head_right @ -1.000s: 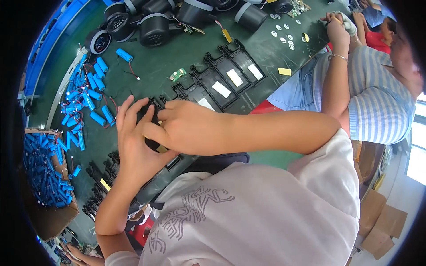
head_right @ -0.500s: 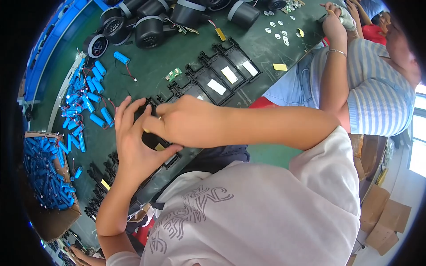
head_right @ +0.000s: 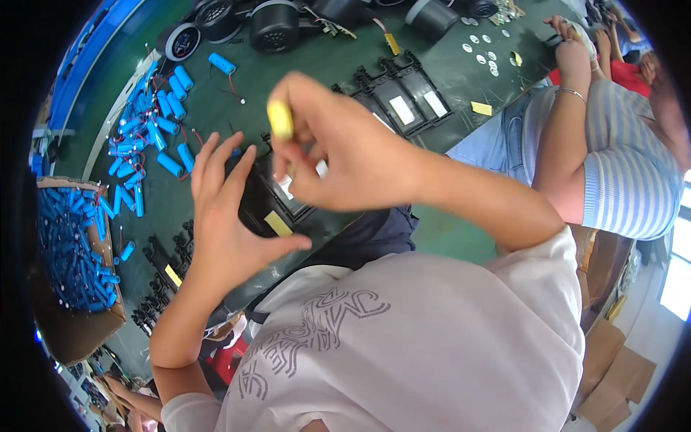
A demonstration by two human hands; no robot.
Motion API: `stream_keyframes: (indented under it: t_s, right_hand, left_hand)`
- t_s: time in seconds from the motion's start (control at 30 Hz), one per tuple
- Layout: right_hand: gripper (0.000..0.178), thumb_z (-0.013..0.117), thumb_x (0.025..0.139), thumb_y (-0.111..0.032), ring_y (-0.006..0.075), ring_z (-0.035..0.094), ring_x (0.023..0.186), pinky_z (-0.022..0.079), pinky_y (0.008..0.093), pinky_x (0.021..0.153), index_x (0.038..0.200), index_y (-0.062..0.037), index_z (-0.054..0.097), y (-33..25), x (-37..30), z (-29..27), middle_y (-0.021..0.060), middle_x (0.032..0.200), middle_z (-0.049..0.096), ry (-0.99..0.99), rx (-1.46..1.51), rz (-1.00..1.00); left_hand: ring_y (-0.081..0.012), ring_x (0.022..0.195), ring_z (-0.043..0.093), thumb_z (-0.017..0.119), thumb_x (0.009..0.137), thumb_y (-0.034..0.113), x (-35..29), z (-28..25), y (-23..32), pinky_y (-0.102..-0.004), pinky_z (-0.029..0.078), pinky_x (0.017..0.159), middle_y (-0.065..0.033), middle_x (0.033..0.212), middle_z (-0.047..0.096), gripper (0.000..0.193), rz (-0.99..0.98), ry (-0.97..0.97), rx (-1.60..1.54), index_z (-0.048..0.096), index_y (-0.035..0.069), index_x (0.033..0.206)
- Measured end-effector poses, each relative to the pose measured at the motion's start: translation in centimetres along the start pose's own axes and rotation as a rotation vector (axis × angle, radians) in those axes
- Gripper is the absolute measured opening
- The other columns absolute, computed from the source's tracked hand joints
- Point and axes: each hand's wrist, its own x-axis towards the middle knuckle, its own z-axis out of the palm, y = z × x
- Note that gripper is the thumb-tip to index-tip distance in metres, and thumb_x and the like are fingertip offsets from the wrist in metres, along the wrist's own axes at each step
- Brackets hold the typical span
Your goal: The person assembles battery packs and electronic components by hand, combining batteries, plastic housings, wires, and electronic modules from a cardboard box at a factory workstation.
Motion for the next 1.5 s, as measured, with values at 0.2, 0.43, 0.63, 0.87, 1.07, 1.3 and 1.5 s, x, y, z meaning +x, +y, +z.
stream_keyframes:
  t_s: [0.2, 0.43, 0.63, 0.87, 1.07, 1.3, 1.5]
  right_hand:
    - [0.024, 0.058, 0.075, -0.01, 0.0254, 0.056, 0.065, 0.048, 0.0344, 0.055, 0.097, -0.0052, 0.051, 0.5, -0.6, 3.4, 0.0075, 0.069, 0.049, -0.427, -0.637, -0.232]
    - [0.02, 0.059, 0.074, -0.01, 0.0264, 0.055, 0.063, 0.049, 0.0367, 0.056, 0.088, -0.003, 0.047, 1.5, -0.9, 5.3, 0.0102, 0.067, 0.047, -0.553, -0.944, -0.477]
    - [0.03, 0.06, 0.079, 0.0, 0.0363, 0.061, 0.063, 0.045, 0.0424, 0.051, 0.1, -0.0003, 0.039, 1.4, 0.5, 3.4, 0.018, 0.073, 0.059, -0.287, -0.303, -0.031]
    - [0.021, 0.063, 0.075, -0.002, 0.0299, 0.058, 0.072, 0.047, 0.0385, 0.059, 0.091, -0.0042, 0.049, 1.6, 1.7, 5.1, 0.0103, 0.08, 0.052, -0.382, -0.525, -0.294]
    - [0.017, 0.051, 0.084, -0.015, 0.0347, 0.059, 0.066, 0.048, 0.0464, 0.055, 0.095, -0.0023, 0.046, 0.4, 2.9, 7.4, 0.0164, 0.076, 0.053, -0.693, -0.743, -0.401]
    - [0.019, 0.052, 0.081, -0.011, 0.0344, 0.061, 0.057, 0.048, 0.0435, 0.049, 0.091, 0.0002, 0.041, 0.8, 2.4, 8.2, 0.0164, 0.064, 0.055, -0.866, -0.79, -0.488]
    - [0.02, 0.051, 0.082, -0.009, 0.0382, 0.06, 0.059, 0.046, 0.0455, 0.049, 0.093, 0.0019, 0.039, 2.4, 3.6, 8.2, 0.0177, 0.062, 0.056, -0.948, -0.68, -0.579]
  left_hand:
    - [-0.0452, 0.133, 0.027, 0.088, 0.043, 0.029, -2.4, -0.2, -0.8, -0.0604, 0.023, 0.106, -0.0239, 0.135, 0.039, 0.089, 0.011, -0.022, 0.014, 0.053, -0.009, 0.115]
    - [-0.0456, 0.131, 0.029, 0.085, 0.048, 0.022, -2.9, 0.3, -0.7, -0.0623, 0.023, 0.105, -0.0235, 0.134, 0.04, 0.073, 0.041, 0.025, -0.013, 0.058, -0.008, 0.109]
    - [-0.0435, 0.133, 0.027, 0.089, 0.042, 0.027, -3.1, 0.7, -0.1, -0.0595, 0.022, 0.108, -0.0219, 0.134, 0.04, 0.08, -0.034, -0.028, -0.041, 0.059, -0.002, 0.111]
    - [-0.0433, 0.135, 0.024, 0.09, 0.039, 0.03, -4.0, -1.9, -2.0, -0.0586, 0.019, 0.109, -0.0221, 0.138, 0.037, 0.091, -0.083, -0.022, 0.024, 0.056, -0.007, 0.115]
    - [-0.0499, 0.134, 0.022, 0.082, 0.05, 0.03, -5.1, -3.1, -2.9, -0.066, 0.019, 0.105, -0.0253, 0.137, 0.036, 0.076, -0.02, 0.032, 0.068, 0.056, -0.003, 0.114]
    - [-0.0482, 0.136, 0.018, 0.082, 0.051, 0.025, -6.3, -1.1, -2.8, -0.0635, 0.017, 0.106, -0.0236, 0.143, 0.031, 0.078, 0.0, -0.035, -0.01, 0.056, -0.003, 0.119]
    - [-0.0473, 0.135, 0.022, 0.088, 0.051, 0.039, -6.3, -1.4, -2.1, -0.0626, 0.018, 0.106, -0.0236, 0.14, 0.035, 0.083, 0.024, -0.017, 0.06, 0.058, -0.001, 0.117]
